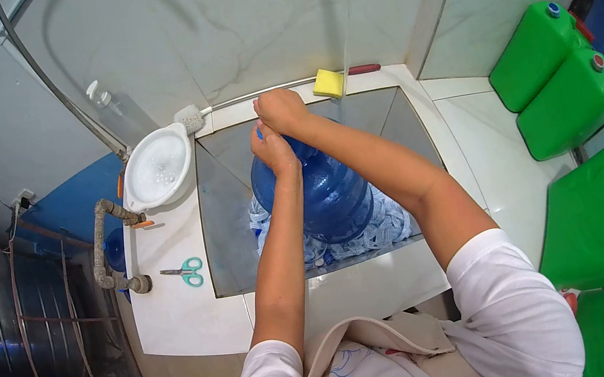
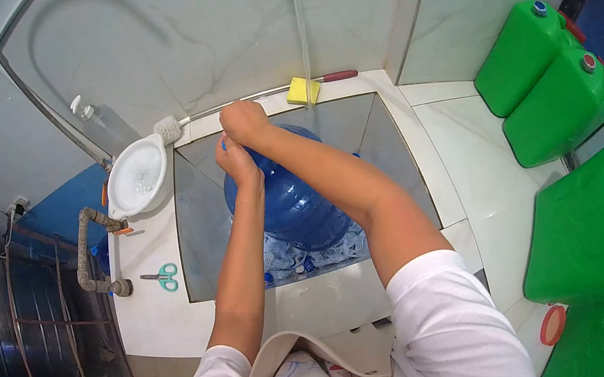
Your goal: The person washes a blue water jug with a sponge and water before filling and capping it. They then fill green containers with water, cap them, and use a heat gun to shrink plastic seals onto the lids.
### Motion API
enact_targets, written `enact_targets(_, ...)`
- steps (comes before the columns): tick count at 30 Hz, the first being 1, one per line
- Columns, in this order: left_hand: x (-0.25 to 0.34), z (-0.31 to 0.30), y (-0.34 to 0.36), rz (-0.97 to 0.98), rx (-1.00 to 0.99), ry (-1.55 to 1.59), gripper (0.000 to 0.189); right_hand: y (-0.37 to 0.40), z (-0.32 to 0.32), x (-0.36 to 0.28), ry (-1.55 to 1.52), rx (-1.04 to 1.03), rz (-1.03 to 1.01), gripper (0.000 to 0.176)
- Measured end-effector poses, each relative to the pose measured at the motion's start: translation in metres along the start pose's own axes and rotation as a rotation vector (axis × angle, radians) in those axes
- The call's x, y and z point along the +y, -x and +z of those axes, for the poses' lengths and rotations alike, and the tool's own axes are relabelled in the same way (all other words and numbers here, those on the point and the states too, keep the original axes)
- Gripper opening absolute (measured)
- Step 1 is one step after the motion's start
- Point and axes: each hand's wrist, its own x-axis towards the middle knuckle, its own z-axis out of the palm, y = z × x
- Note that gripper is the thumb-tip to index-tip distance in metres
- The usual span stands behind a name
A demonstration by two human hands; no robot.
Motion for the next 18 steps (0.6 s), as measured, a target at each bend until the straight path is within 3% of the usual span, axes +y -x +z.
enact_targets(2,-0.006,0.001,-0.002,0.043,-0.037,0.055,0.027,-0.002,0.001,0.003,0.012,0.011,-0.006,0.039)
enact_targets(4,-0.009,0.004,-0.004,0.047,-0.038,0.051,0.027,-0.002,-0.002,0.003,0.066,-0.020,-0.013,0.013)
enact_targets(18,-0.013,0.008,0.005,0.068,-0.082,0.061,0.027,0.009,-0.015,0.008,0.050,0.032,-0.081,0.011)
